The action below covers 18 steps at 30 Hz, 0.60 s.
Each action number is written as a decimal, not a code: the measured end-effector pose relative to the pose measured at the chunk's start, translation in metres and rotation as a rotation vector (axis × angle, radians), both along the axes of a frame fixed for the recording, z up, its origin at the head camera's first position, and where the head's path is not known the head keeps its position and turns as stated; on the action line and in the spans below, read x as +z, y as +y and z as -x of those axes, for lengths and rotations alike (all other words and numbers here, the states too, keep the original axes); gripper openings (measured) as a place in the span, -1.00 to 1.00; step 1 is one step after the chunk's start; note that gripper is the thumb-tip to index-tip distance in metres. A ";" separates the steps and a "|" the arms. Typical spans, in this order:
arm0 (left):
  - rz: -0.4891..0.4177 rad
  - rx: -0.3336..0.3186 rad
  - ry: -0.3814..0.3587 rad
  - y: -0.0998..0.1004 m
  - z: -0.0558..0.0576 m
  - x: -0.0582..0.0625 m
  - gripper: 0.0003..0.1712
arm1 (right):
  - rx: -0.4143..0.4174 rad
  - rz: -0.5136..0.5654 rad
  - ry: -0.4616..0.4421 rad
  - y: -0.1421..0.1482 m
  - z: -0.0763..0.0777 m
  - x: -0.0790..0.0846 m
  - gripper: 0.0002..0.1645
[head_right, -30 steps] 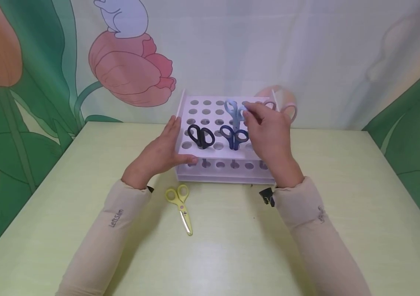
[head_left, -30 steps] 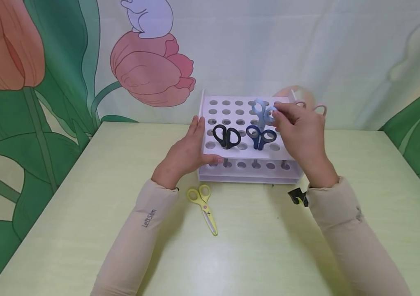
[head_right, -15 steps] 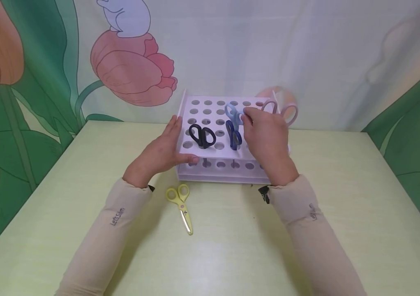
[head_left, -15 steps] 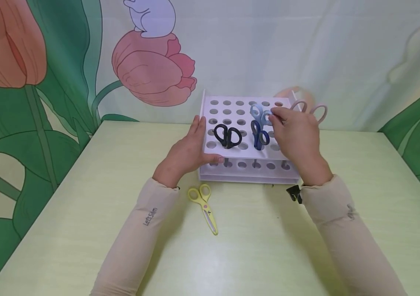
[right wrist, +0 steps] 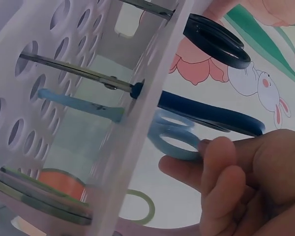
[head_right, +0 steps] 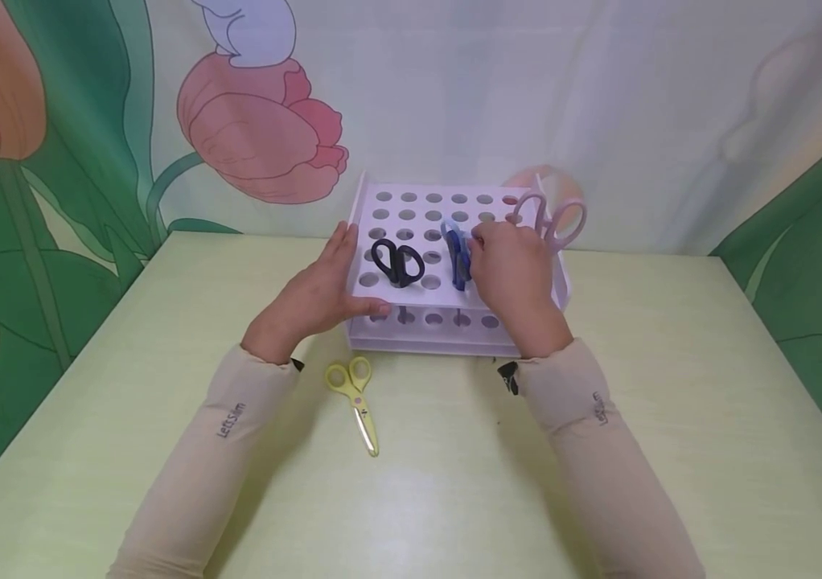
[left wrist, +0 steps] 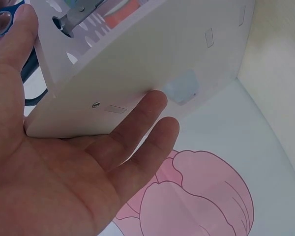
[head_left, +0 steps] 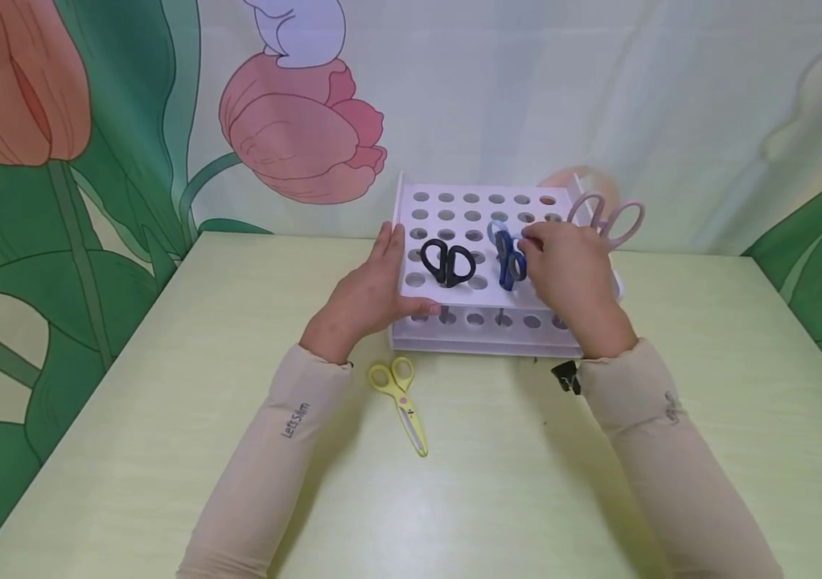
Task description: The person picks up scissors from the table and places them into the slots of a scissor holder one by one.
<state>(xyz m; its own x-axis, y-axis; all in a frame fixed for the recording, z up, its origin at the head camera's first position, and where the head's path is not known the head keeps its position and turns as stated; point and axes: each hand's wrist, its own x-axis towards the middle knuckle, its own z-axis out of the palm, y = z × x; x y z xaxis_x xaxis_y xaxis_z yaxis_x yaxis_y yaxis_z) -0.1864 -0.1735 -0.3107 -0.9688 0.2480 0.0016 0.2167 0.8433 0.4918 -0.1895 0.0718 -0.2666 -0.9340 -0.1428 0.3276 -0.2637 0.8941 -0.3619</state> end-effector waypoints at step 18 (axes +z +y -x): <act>-0.006 0.002 -0.002 0.001 0.000 0.000 0.45 | 0.041 0.114 -0.018 0.008 -0.023 0.004 -0.53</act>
